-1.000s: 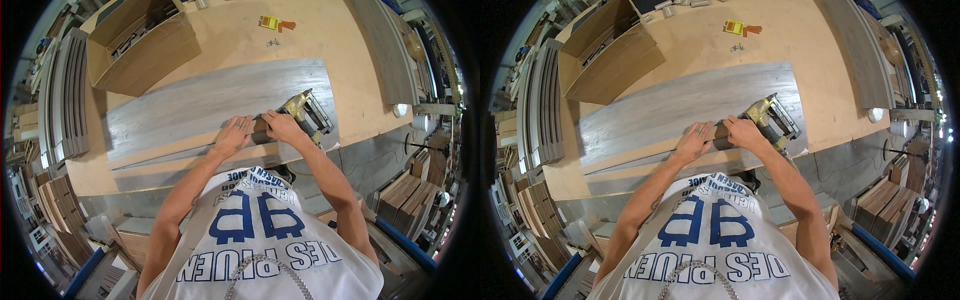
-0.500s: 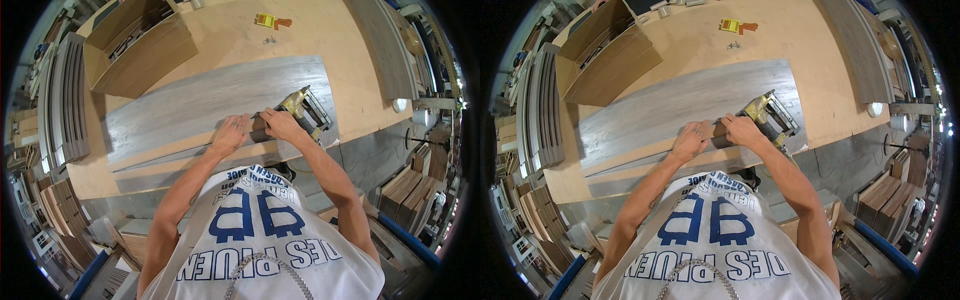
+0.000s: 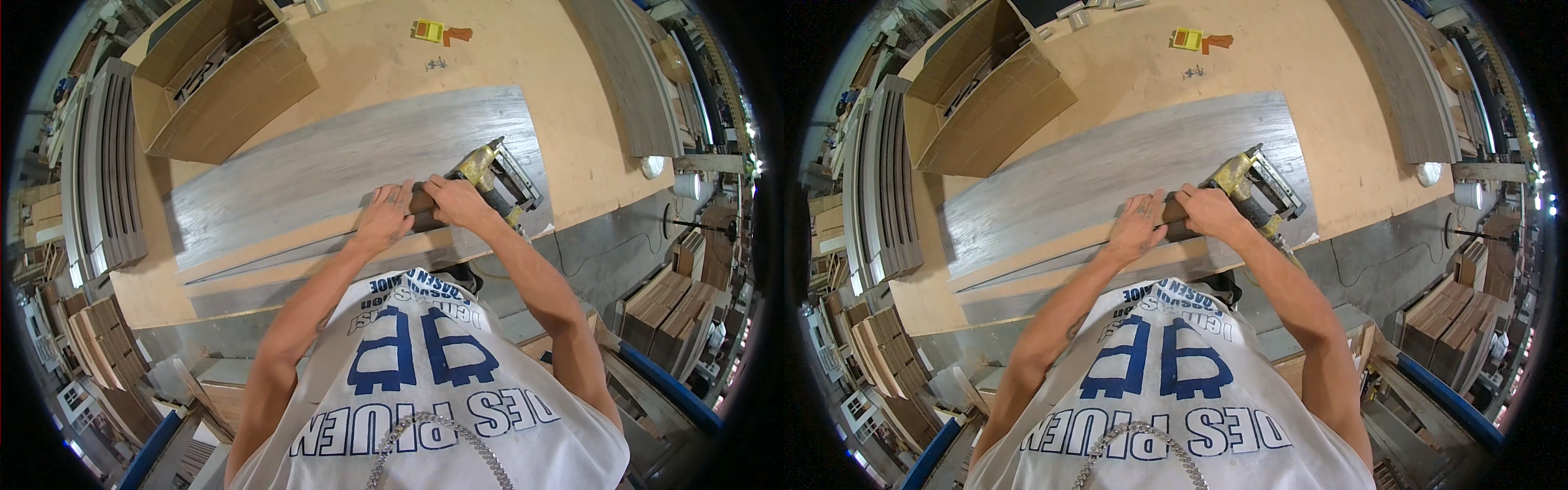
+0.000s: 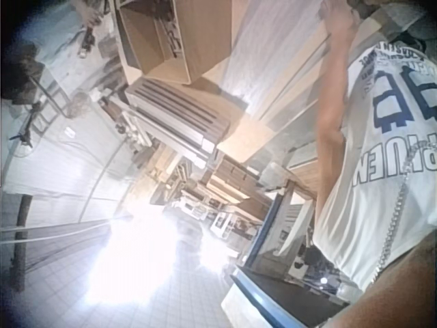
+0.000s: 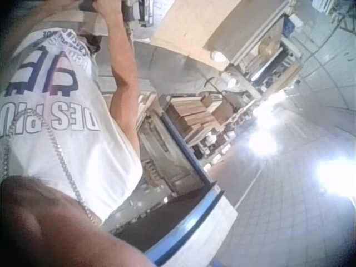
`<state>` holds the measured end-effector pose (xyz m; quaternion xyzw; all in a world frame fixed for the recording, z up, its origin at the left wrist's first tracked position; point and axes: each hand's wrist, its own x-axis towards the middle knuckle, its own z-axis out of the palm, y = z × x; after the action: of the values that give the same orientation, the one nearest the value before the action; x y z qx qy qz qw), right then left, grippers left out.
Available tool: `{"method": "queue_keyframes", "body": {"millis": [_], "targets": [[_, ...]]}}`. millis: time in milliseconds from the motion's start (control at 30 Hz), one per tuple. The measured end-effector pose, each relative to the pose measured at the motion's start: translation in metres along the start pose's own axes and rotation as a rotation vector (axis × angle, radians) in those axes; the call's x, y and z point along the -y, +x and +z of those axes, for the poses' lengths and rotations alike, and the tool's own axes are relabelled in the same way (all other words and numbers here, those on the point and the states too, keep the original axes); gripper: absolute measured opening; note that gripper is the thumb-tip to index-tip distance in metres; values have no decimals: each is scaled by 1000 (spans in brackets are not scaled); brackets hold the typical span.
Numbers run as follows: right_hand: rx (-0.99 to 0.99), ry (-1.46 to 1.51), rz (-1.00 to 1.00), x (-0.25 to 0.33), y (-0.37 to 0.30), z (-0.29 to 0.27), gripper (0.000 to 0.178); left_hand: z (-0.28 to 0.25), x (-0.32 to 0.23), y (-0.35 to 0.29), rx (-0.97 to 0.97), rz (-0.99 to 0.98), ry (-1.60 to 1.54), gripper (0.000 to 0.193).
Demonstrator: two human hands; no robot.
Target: Assembling wooden panels and strips using a pneumatic nail gun in a furniture workshop.
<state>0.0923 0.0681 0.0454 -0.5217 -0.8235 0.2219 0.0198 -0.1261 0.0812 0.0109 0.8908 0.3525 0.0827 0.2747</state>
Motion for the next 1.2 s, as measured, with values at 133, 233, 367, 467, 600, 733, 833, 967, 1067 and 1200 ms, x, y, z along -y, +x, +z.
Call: {"method": "queue_keyframes", "body": {"millis": [133, 233, 367, 467, 600, 733, 833, 967, 1067, 1200], "targets": [[34, -33, 16, -3, 3, 5, 40, 5, -9, 13, 29, 0, -16, 85], [0, -16, 6, -3, 3, 6, 39, 7, -9, 13, 49, -16, -40, 90], [4, -11, 11, -3, 1, 5, 40, 10, -7, 14, 19, -16, -92, 91], [12, -14, 32, -5, 1, 6, 40, 5, -10, 16, 25, -18, -112, 88], [-2, 93, 154, 6, -6, 0, 47, 8, -6, 14, 32, 1, -91, 83], [-171, 335, 399, 14, -21, 16, 48, 10, -7, 14, -6, 6, -100, 79], [-96, 751, 529, 21, -26, 19, 43, 13, -7, 13, -31, -19, -86, 75], [-195, 798, 582, 25, -25, 37, 38, 19, -4, 13, -45, -27, -92, 72], [-164, 1014, 596, 33, -20, 33, 40, 11, -7, 14, -31, -12, -86, 70], [-285, 856, 628, 33, -16, 49, 39, 11, -7, 15, -35, 7, -90, 69]]}}
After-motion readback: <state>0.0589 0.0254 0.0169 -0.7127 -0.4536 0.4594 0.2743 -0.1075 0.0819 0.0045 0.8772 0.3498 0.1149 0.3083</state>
